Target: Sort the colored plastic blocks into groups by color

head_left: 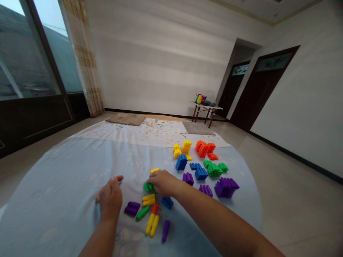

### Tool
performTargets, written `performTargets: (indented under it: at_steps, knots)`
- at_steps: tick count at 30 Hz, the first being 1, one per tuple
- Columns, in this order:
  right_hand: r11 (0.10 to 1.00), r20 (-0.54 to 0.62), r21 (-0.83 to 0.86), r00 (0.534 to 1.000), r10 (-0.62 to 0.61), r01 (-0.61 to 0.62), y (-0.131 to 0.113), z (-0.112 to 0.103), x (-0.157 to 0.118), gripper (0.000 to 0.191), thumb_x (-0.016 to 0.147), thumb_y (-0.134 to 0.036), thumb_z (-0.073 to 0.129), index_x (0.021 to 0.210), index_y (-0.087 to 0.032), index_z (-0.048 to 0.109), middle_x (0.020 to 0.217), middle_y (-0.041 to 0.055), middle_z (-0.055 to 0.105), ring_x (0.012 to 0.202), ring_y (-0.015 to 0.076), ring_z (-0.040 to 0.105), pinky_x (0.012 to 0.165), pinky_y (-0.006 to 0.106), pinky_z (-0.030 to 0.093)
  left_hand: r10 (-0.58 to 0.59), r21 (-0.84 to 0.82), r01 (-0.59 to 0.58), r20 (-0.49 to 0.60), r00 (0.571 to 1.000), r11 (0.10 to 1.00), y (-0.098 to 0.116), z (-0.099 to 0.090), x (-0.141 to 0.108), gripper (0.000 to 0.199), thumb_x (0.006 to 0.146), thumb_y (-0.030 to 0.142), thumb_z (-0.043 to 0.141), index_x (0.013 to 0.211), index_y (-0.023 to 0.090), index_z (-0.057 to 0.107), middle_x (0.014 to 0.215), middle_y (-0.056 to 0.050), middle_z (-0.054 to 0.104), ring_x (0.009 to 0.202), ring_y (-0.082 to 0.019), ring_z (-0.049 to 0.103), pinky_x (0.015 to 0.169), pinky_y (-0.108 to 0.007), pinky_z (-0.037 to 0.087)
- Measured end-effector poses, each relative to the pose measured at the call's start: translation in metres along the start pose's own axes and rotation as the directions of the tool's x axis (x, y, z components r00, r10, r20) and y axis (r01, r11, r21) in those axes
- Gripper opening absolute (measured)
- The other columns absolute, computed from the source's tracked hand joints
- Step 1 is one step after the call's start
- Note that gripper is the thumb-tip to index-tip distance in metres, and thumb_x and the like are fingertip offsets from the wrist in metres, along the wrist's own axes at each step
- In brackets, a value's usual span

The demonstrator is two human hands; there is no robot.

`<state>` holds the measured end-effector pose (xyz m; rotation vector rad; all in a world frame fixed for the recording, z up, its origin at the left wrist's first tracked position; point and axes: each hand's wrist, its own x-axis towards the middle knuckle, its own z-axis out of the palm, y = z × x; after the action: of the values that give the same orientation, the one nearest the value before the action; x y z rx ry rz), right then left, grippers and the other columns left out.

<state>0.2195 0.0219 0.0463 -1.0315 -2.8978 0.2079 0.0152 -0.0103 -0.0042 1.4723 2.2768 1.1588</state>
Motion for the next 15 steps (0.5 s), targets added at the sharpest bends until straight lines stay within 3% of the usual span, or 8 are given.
performTargets:
  at_steps: [7, 11, 15]
  knots:
    - [0.981, 0.081, 0.088, 0.983, 0.166, -0.173, -0.019, -0.006, 0.011, 0.036, 0.091, -0.034, 0.032, 0.116, -0.026, 0.057, 0.108, 0.0062, 0.066, 0.103, 0.0248, 0.056, 0.086, 0.044, 0.038, 0.039, -0.006, -0.040, -0.015, 0.999, 0.999, -0.003, 0.002, -0.002, 0.042, 0.084, 0.026, 0.020, 0.098, 0.020, 0.060, 0.107, -0.008, 0.065, 0.105, -0.024, 0.055, 0.098, -0.044, 0.030]
    - [0.955, -0.095, 0.073, 0.951, 0.293, -0.287, -0.023, 0.001, 0.014, 0.038, 0.089, -0.036, 0.036, 0.118, -0.022, 0.055, 0.112, 0.0090, 0.063, 0.107, 0.0264, 0.051, 0.086, 0.044, 0.038, 0.013, -0.006, -0.013, -0.025, 1.000, 1.000, -0.003, 0.001, -0.002, 0.044, 0.086, 0.029, 0.018, 0.096, 0.021, 0.060, 0.103, -0.007, 0.066, 0.101, -0.024, 0.057, 0.097, -0.044, 0.033]
    - [0.969, -0.148, 0.074, 0.959, 0.243, -0.234, -0.025, 0.007, 0.014, 0.044, 0.081, -0.047, 0.049, 0.118, -0.022, 0.055, 0.113, 0.0088, 0.061, 0.107, 0.0254, 0.051, 0.089, 0.043, 0.038, 0.023, -0.010, -0.023, 0.003, 1.000, 1.000, 0.001, -0.003, -0.001, 0.047, 0.086, 0.030, 0.015, 0.099, 0.020, 0.060, 0.105, -0.009, 0.065, 0.104, -0.024, 0.056, 0.098, -0.043, 0.033]
